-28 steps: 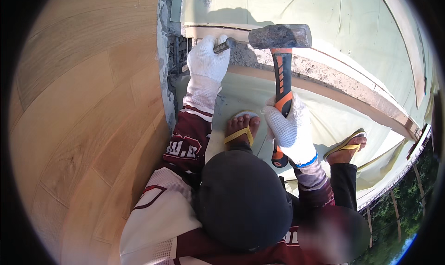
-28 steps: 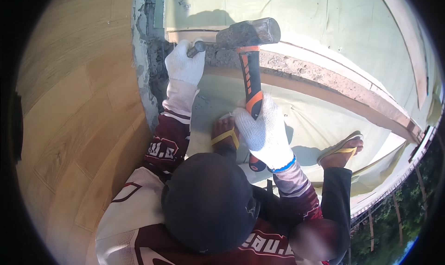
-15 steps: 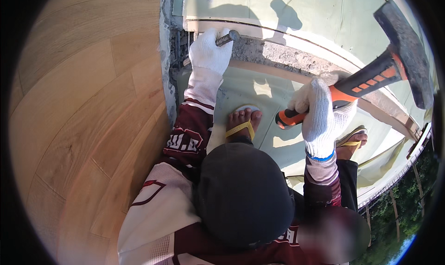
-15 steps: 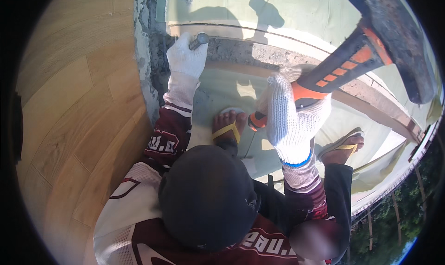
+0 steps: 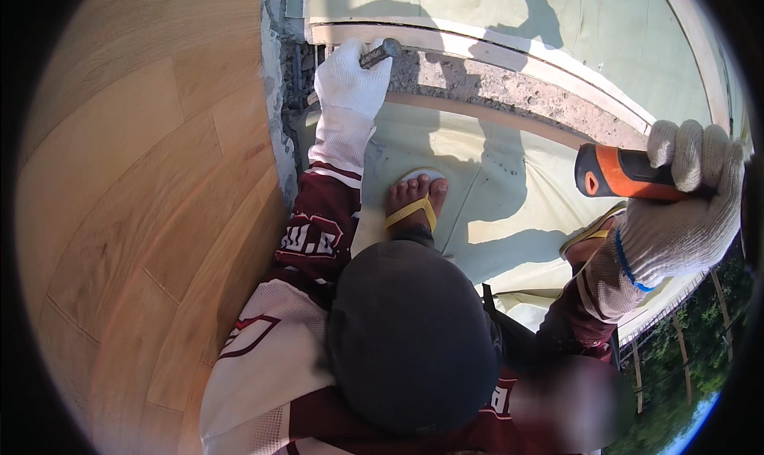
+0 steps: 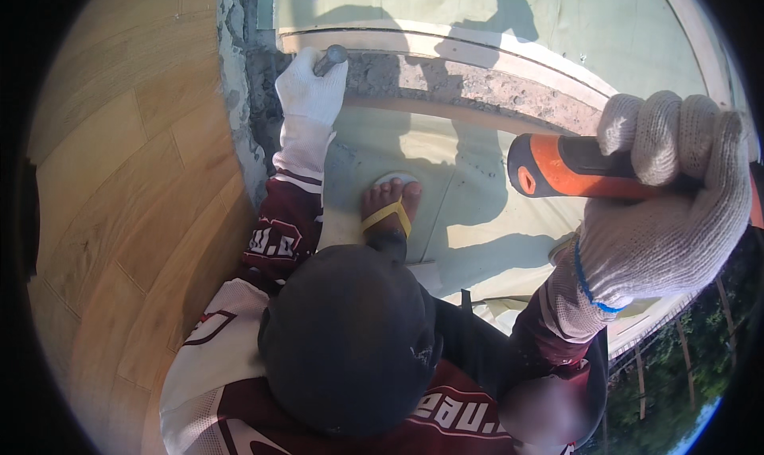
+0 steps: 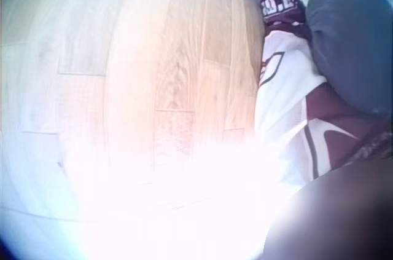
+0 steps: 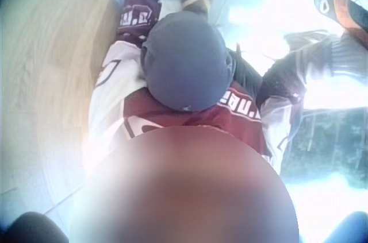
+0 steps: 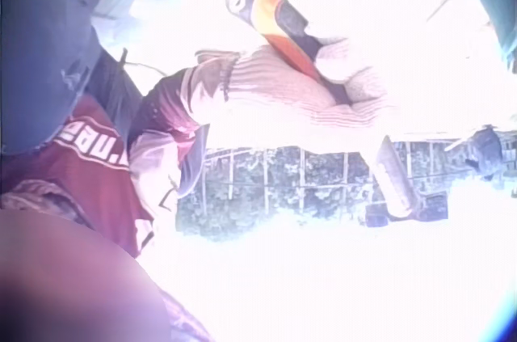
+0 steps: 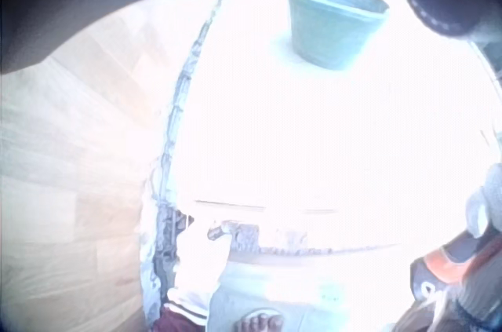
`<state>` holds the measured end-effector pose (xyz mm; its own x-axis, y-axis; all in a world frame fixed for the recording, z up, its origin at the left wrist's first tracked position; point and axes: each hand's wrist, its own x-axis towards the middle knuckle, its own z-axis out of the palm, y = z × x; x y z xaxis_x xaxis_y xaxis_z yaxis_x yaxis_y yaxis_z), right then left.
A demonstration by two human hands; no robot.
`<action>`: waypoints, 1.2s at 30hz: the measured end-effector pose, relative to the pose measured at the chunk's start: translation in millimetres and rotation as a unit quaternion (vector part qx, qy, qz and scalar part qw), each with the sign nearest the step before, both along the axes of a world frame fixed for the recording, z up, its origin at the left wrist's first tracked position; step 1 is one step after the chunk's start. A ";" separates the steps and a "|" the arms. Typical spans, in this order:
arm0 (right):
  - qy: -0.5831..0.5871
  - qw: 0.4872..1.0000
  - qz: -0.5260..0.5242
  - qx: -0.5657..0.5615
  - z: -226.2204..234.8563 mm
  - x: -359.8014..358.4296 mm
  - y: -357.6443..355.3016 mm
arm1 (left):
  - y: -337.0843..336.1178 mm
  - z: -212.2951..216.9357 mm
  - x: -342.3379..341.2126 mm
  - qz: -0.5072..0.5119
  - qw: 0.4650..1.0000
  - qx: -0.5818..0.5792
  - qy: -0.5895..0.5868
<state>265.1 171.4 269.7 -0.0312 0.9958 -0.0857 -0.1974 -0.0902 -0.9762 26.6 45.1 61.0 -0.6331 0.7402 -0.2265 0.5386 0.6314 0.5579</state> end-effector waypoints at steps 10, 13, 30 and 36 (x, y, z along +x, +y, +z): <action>-0.285 0.910 0.137 -0.267 -46.4 43.0 -97.7 | 0.7 -7.7 1.3 -0.033 0.999 0.015 0.028; -0.093 0.989 0.035 -0.108 -3.1 35.3 -33.9 | -2.2 -7.9 0.2 -0.052 0.997 0.034 0.039; -0.257 0.867 0.154 -0.398 -128.1 43.0 -110.8 | -15.6 -15.8 36.1 -0.243 0.962 0.118 0.041; -0.246 0.885 0.071 -0.390 -139.6 69.1 -95.8 | -7.0 2.2 65.7 -0.240 0.949 0.206 -0.008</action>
<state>334.2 75.6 130.1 0.0816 0.6173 -0.7825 0.3016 -0.7636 -0.5709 92.3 38.1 63.2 -0.2004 0.9699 0.1383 0.6973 0.0421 0.7156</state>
